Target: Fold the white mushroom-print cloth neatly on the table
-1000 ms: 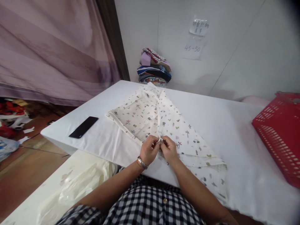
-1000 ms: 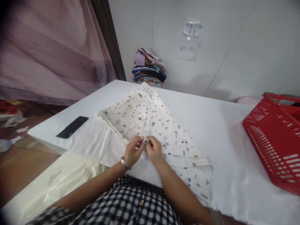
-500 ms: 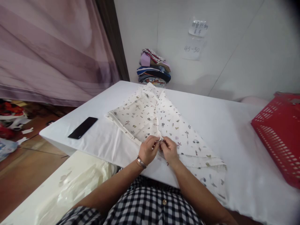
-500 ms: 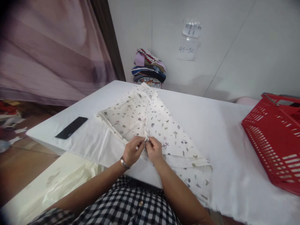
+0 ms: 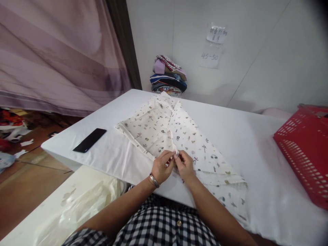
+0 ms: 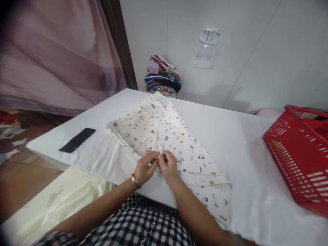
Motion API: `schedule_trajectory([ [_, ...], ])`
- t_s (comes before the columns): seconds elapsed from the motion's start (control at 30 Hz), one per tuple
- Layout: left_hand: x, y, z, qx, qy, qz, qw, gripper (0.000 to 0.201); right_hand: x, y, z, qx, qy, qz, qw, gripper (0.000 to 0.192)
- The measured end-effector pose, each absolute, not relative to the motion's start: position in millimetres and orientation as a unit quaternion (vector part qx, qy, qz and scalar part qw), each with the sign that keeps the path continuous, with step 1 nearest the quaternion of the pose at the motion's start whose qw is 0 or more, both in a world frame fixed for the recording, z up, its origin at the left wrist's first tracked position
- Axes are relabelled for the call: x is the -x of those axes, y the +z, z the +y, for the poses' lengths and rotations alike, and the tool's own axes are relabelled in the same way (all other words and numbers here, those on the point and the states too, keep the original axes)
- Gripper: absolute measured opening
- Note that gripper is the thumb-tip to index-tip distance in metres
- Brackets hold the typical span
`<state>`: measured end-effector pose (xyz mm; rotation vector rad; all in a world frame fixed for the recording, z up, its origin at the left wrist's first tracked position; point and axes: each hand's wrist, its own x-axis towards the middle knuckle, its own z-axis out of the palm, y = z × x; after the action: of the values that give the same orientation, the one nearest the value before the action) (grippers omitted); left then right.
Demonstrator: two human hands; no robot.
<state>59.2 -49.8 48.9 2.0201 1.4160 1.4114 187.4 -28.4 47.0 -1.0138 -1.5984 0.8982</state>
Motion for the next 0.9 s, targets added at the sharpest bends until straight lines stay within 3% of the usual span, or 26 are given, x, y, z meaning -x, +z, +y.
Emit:
schedule_trajectory([
  [0.23, -59, 52, -45, -0.682, 0.518, 0.471, 0.210, 0.022, -193, 48, -24, 0.427, 0.298, -0.697, 0.493, 0.020],
  [0.43, -54, 56, -11, -0.688, 0.513, 0.477, 0.190, 0.019, -212, 63, -24, 0.473, 0.307, -0.631, 0.533, 0.022],
  [0.67, -74, 65, 64, -0.762, 0.466, 0.414, 0.179, 0.038, -269, 108, -35, 0.506, 0.181, -0.661, 0.524, 0.022],
  [0.9, -112, 83, 116, -0.807, 0.417, 0.386, 0.163, 0.051, -341, 164, -50, 0.532, 0.045, -0.725, 0.436, 0.023],
])
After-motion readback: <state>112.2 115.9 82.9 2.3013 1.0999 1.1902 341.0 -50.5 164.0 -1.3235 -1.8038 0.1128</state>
